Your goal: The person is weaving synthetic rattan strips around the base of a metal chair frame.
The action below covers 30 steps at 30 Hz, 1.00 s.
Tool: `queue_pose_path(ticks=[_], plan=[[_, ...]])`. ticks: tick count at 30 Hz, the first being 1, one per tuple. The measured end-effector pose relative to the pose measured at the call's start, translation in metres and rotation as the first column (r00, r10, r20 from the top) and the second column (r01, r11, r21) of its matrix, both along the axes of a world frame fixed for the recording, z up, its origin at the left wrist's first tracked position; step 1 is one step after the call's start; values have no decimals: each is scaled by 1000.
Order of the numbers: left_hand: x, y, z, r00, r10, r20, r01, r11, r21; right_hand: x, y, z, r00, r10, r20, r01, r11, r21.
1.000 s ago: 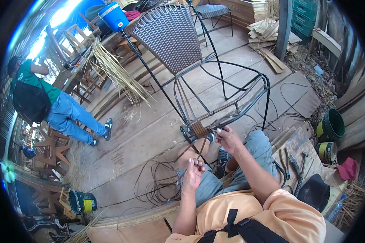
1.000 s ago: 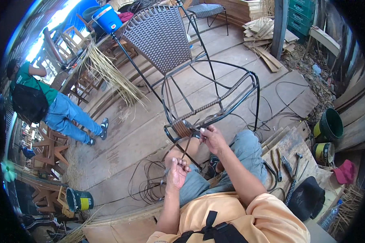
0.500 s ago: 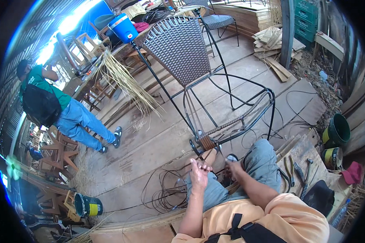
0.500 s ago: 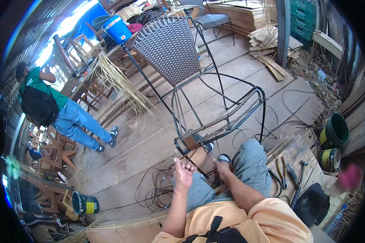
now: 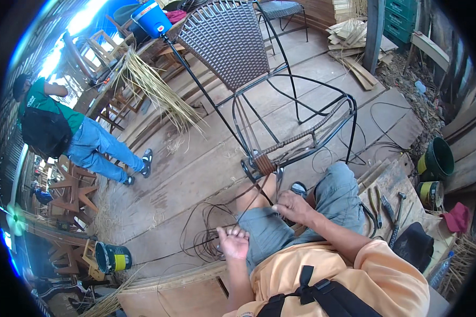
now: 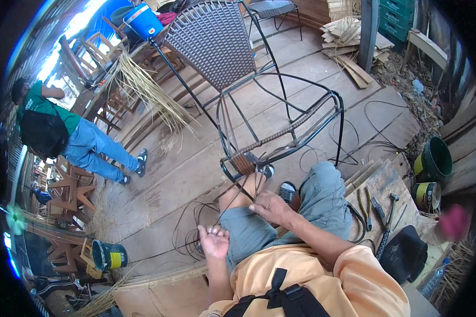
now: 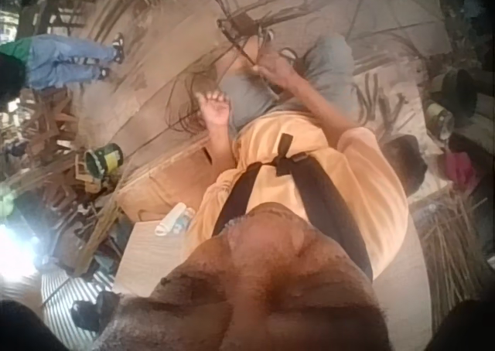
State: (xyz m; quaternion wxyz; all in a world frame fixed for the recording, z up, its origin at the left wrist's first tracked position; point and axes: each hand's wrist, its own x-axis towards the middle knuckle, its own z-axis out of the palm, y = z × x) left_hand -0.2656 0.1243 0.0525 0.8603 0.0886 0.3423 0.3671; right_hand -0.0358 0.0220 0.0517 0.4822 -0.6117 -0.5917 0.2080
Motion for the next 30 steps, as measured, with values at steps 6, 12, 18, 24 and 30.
queue_pose_path(ticks=[6,12,18,24,30], plan=[[-50,20,1,924,380,-41,-381,924,-40,29,-20,-5,298,-516,-803,490,805,-335],[-227,50,0,768,641,-7,-628,754,192,0,8,34,958,-287,20,284,955,90],[-425,76,-60,200,977,-76,-976,205,77,16,22,68,939,-274,-206,287,957,35],[-238,24,-37,912,102,-397,-55,990,130,71,-12,0,391,-478,-787,397,859,-324],[41,-29,28,597,40,-802,623,607,494,82,22,-11,112,-133,-985,253,962,-101]])
